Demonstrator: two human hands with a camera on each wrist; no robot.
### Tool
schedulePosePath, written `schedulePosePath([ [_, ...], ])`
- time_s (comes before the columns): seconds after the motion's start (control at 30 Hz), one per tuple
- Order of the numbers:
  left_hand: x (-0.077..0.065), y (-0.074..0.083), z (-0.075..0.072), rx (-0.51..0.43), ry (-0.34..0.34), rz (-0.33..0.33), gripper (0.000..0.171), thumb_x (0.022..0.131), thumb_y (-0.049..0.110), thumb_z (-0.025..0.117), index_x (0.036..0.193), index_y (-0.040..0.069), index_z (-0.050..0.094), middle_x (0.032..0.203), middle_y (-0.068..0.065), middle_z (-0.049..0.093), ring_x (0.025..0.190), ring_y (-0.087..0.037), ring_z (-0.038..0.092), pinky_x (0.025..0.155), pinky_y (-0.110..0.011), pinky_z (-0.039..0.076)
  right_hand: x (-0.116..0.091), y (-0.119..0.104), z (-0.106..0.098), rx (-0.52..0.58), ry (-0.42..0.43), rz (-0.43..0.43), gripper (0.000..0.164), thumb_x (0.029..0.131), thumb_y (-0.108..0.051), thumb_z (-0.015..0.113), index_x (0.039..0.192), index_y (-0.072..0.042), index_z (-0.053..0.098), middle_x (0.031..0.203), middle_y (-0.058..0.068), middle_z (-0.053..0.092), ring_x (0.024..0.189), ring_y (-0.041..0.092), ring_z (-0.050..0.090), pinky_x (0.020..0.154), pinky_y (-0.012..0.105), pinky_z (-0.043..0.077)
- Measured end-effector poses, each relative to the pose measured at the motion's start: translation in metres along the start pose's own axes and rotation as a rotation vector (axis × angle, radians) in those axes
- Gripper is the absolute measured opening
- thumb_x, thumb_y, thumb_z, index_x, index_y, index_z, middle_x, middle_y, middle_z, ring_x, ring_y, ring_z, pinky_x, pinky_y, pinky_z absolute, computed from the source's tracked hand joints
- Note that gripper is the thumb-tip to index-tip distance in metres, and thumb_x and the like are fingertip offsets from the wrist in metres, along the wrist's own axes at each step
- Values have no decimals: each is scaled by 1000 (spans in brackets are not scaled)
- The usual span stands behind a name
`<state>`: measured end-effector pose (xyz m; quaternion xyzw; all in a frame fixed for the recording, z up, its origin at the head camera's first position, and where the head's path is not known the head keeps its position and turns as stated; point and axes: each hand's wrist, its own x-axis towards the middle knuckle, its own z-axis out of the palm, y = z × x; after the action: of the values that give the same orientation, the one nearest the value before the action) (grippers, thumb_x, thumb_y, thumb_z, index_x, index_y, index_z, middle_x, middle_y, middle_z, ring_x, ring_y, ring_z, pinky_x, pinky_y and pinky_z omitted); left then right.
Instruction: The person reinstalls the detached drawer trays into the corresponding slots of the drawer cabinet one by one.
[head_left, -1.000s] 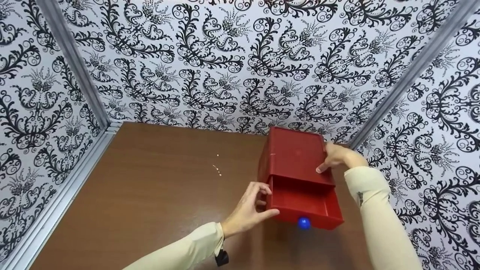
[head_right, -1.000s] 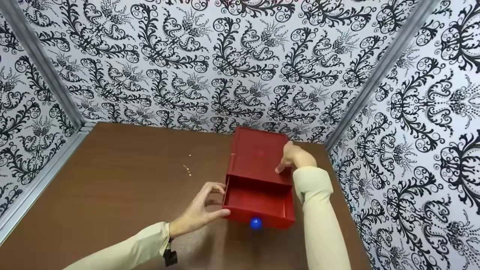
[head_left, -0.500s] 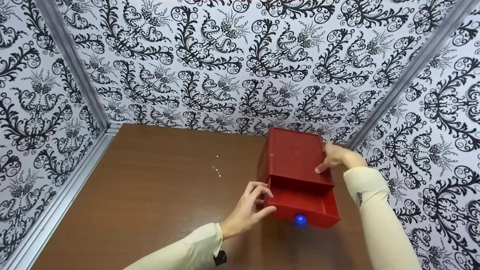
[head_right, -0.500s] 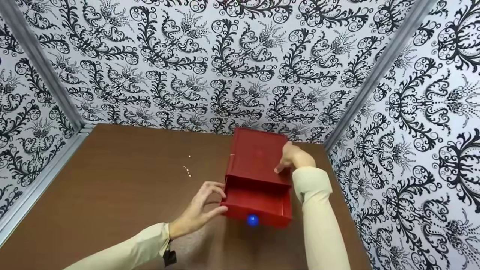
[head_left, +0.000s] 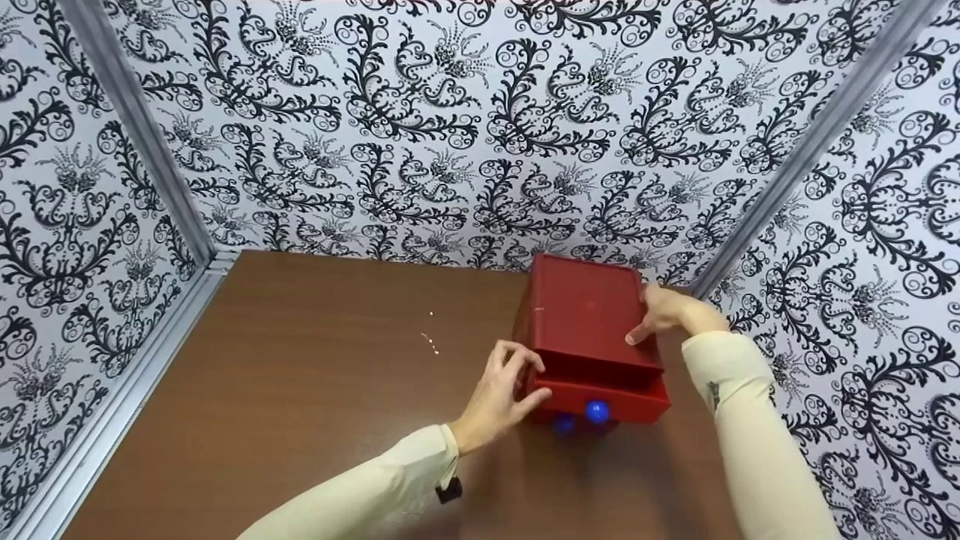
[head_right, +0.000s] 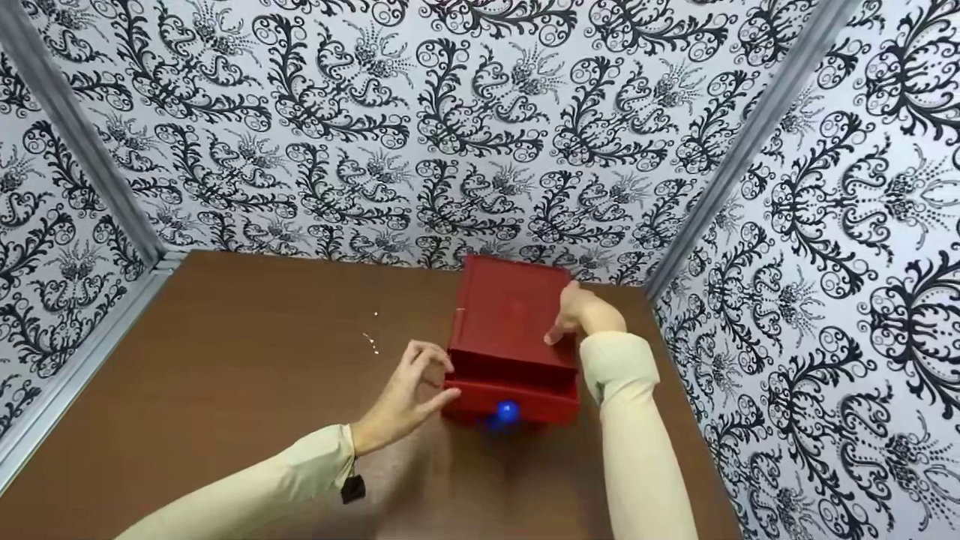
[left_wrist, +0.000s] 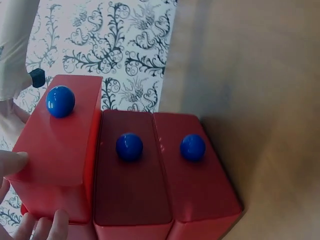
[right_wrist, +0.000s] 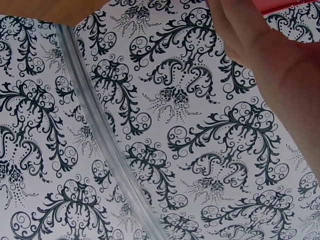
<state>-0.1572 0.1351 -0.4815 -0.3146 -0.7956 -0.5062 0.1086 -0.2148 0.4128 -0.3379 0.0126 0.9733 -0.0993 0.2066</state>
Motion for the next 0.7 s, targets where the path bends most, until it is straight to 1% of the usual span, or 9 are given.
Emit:
schedulePosePath([
  [0.03,2,0,1,33,12,0,33,85,24,78,109,16,56,115,-6,46,105,-16,51,85,-25,52,0,0,0,-1,3,-2,88,78,-29,81,134,18,32,133,42,47,126,56,47,113,63,37],
  [0.1,6,0,2,72,32,2,35,85,25,78,110,16,55,114,-6,46,110,-18,51,88,-28,52,0,0,0,-2,10,1,88,78,-29,82,133,18,33,132,42,48,125,56,47,113,62,37],
  [0.2,11,0,2,90,51,-3,39,84,24,79,111,16,52,112,-6,45,112,-19,52,92,-31,54,0,0,1,15,8,6,88,78,-28,82,133,18,31,132,41,48,126,55,48,114,61,37],
  [0.37,18,-3,3,83,54,-20,44,84,24,79,117,15,50,113,-6,45,114,-18,53,98,-30,53,1,0,0,55,-9,4,90,79,-24,81,139,16,27,136,40,47,128,54,46,115,61,35],
  [0.47,21,-5,4,80,44,-25,45,85,23,78,121,17,51,116,-6,47,115,-18,53,101,-31,51,1,0,0,42,-8,1,87,79,-25,81,136,16,30,132,39,49,125,53,49,114,61,37],
  [0.53,24,-7,5,78,37,-23,45,86,22,77,122,17,53,118,-6,48,115,-18,52,102,-32,50,0,-1,0,20,-3,-6,85,78,-26,82,133,17,33,128,39,52,122,52,52,113,60,39],
  [0.7,31,-12,7,68,41,2,37,87,19,75,119,17,57,116,-8,49,112,-21,52,103,-35,48,0,0,0,21,6,-15,87,77,-26,83,132,18,31,128,40,51,122,53,52,113,60,39],
])
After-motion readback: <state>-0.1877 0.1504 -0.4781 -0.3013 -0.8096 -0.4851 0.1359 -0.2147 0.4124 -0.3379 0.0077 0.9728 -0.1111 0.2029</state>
